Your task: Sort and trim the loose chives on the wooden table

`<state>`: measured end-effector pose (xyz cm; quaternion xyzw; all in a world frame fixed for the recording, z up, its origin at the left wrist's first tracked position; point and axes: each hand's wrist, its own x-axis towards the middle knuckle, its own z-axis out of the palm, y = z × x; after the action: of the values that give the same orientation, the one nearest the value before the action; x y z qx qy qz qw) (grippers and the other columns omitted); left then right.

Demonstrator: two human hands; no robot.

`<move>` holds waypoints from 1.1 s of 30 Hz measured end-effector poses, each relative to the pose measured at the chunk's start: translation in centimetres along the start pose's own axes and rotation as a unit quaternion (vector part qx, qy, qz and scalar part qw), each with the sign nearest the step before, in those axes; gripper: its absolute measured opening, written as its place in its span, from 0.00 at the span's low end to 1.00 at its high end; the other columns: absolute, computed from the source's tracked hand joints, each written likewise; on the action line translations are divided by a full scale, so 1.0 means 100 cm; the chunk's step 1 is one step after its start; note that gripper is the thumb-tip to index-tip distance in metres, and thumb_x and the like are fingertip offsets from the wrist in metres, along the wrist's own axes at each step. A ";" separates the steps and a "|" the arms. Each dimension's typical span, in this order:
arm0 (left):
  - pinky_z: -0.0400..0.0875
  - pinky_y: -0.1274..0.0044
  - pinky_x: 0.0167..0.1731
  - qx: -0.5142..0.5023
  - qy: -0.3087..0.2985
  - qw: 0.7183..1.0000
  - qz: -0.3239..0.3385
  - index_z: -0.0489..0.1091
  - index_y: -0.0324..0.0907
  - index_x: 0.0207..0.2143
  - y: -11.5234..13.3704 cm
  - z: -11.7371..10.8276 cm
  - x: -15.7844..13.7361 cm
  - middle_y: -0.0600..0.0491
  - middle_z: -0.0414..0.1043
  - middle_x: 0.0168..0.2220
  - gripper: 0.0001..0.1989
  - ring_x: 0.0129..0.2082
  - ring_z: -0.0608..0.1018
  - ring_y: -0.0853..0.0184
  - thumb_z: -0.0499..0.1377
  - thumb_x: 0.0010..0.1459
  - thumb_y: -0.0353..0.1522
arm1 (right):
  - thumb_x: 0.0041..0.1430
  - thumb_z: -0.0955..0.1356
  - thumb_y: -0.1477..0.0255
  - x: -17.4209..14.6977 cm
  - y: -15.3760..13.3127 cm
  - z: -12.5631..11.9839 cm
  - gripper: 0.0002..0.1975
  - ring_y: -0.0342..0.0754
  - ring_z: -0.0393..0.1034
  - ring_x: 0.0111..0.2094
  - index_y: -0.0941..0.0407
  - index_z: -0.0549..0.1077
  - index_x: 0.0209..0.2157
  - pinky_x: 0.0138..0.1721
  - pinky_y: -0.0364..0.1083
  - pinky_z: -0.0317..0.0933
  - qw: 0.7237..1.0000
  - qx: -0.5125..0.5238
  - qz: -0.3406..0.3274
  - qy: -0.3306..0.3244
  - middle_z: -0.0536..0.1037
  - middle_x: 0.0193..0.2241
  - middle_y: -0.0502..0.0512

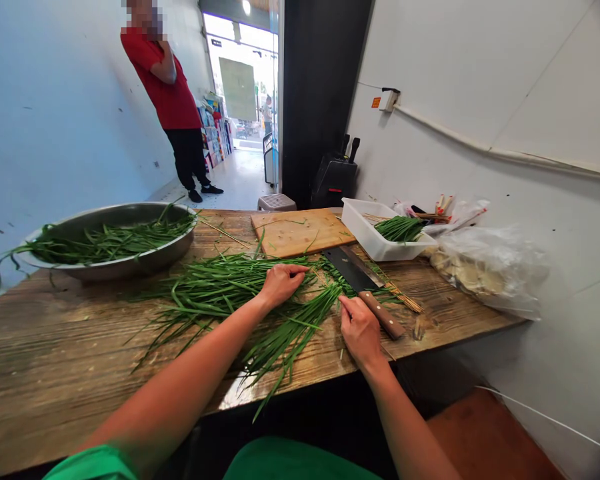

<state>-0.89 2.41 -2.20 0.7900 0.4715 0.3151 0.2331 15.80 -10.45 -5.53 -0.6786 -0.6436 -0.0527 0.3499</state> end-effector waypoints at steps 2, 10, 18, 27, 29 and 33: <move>0.64 0.80 0.29 -0.005 -0.001 1.000 0.000 0.75 0.44 0.38 0.002 0.000 -0.001 0.54 0.76 0.28 0.15 0.27 0.73 0.69 0.54 0.49 0.35 | 0.58 0.58 0.75 0.000 0.000 0.000 0.14 0.44 0.68 0.32 0.55 0.73 0.41 0.33 0.41 0.59 1.000 0.000 -0.002 0.003 0.73 0.29 0.54; 0.65 0.78 0.35 -0.016 0.015 1.000 -0.004 0.75 0.45 0.37 0.009 -0.001 -0.005 0.55 0.76 0.30 0.13 0.32 0.74 0.67 0.54 0.49 0.33 | 0.58 0.58 0.75 0.001 -0.001 0.000 0.14 0.44 0.68 0.32 0.56 0.73 0.41 0.34 0.40 0.59 1.000 0.001 0.000 0.000 0.73 0.29 0.54; 0.66 0.78 0.36 -0.036 0.015 0.999 -0.016 0.75 0.43 0.34 0.007 0.001 -0.002 0.53 0.76 0.32 0.13 0.33 0.75 0.66 0.57 0.47 0.38 | 0.59 0.58 0.76 0.000 -0.001 0.000 0.14 0.44 0.68 0.32 0.56 0.72 0.40 0.34 0.41 0.58 1.000 0.005 -0.010 0.003 0.73 0.30 0.54; 0.66 0.80 0.31 -0.083 0.060 0.994 -0.050 0.75 0.41 0.30 0.006 0.007 -0.001 0.53 0.77 0.30 0.13 0.31 0.75 0.67 0.55 0.48 0.38 | 0.59 0.58 0.75 0.000 0.000 0.002 0.15 0.45 0.68 0.31 0.56 0.72 0.41 0.34 0.41 0.59 0.999 0.019 -0.026 0.007 0.73 0.30 0.54; 0.66 0.80 0.30 -0.089 0.066 0.993 -0.050 0.75 0.41 0.30 0.006 0.007 -0.001 0.53 0.76 0.29 0.13 0.30 0.75 0.67 0.55 0.47 0.37 | 0.59 0.58 0.75 0.000 0.000 0.002 0.15 0.45 0.68 0.31 0.56 0.72 0.41 0.34 0.41 0.59 0.999 0.017 -0.028 0.007 0.73 0.30 0.54; 0.67 0.80 0.30 -0.099 0.070 0.991 -0.051 0.75 0.39 0.30 0.005 0.008 0.000 0.52 0.76 0.29 0.13 0.29 0.76 0.68 0.55 0.47 0.37 | 0.59 0.58 0.75 0.000 -0.001 0.000 0.14 0.44 0.68 0.32 0.56 0.72 0.41 0.34 0.41 0.59 1.000 0.016 -0.025 0.002 0.73 0.30 0.54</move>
<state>-0.02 2.14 -2.41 0.7140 0.4928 0.4021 0.2927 15.71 -10.46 -5.54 -0.6566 -0.6602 -0.0522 0.3609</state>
